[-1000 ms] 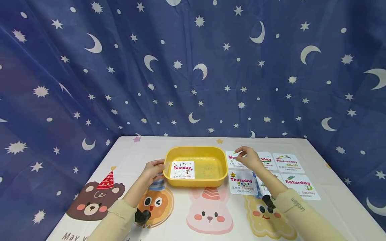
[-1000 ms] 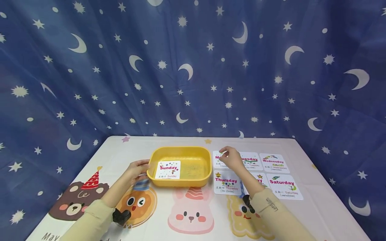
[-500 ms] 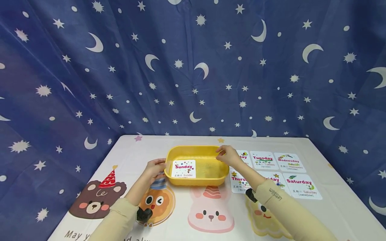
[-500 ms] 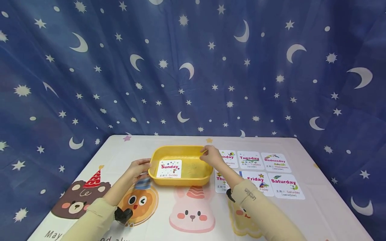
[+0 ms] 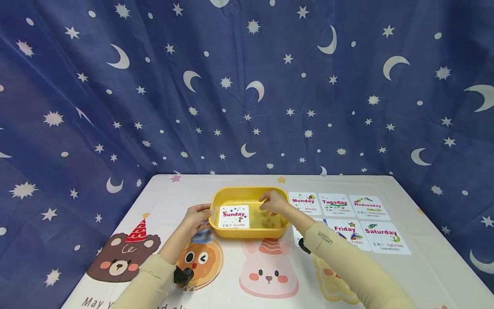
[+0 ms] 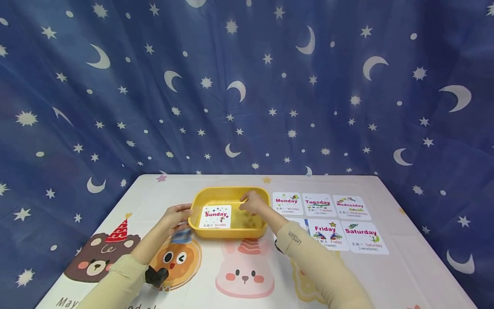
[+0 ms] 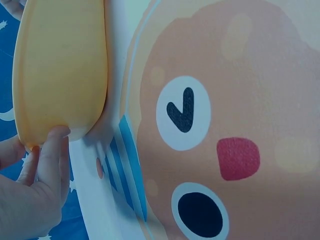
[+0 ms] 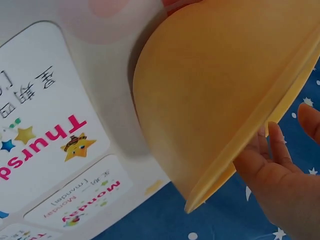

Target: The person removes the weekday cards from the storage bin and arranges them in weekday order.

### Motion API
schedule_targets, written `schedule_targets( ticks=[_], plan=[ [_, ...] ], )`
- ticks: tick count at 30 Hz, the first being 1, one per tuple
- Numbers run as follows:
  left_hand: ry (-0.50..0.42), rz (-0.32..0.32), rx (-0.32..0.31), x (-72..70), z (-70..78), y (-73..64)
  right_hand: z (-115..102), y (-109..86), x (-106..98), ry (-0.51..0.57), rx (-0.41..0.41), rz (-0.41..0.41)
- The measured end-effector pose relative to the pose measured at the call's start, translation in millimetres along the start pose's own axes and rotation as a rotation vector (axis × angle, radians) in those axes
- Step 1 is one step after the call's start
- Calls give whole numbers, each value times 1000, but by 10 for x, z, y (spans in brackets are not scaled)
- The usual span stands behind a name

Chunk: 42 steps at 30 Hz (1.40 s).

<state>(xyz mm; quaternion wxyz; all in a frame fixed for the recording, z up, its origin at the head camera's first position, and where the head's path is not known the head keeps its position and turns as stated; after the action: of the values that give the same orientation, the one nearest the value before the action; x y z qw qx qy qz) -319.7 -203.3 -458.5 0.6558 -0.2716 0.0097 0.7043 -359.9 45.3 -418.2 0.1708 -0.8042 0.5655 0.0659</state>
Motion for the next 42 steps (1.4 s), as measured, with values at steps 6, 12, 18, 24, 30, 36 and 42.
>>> schedule_targets(
  ticks=[6,12,18,24,30,36,42],
  plan=[
    [-9,3,1,-18,-11,-9,14,66,155,31,59,-30],
    [-15,-4,8,-10,-13,-12,123,111,304,146,168,-53],
    [-26,-18,22,-10,-39,32,224,143,435,212,236,-34],
    [-36,-25,35,-3,-44,12,247,155,507,276,259,-23],
    [-25,-10,17,-1,-22,17,273,195,605,439,283,-20],
    [-33,-10,19,-3,-7,6,325,208,614,498,344,59],
    [-28,-16,15,0,-14,0,389,232,661,540,344,72]
  ],
)
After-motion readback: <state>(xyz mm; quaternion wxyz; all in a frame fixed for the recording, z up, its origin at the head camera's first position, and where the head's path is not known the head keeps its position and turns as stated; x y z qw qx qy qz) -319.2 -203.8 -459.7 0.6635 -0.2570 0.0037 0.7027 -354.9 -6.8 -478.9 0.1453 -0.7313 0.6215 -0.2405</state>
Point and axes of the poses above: each hand's wrist, its own y-axis towards the middle knuckle, its own x-axis out of the palm, z = x × y, the point moved 7 cm from there along y, towards the middle knuckle, and after that the axes turned 15 degrees about y, right-handed, at the moved point
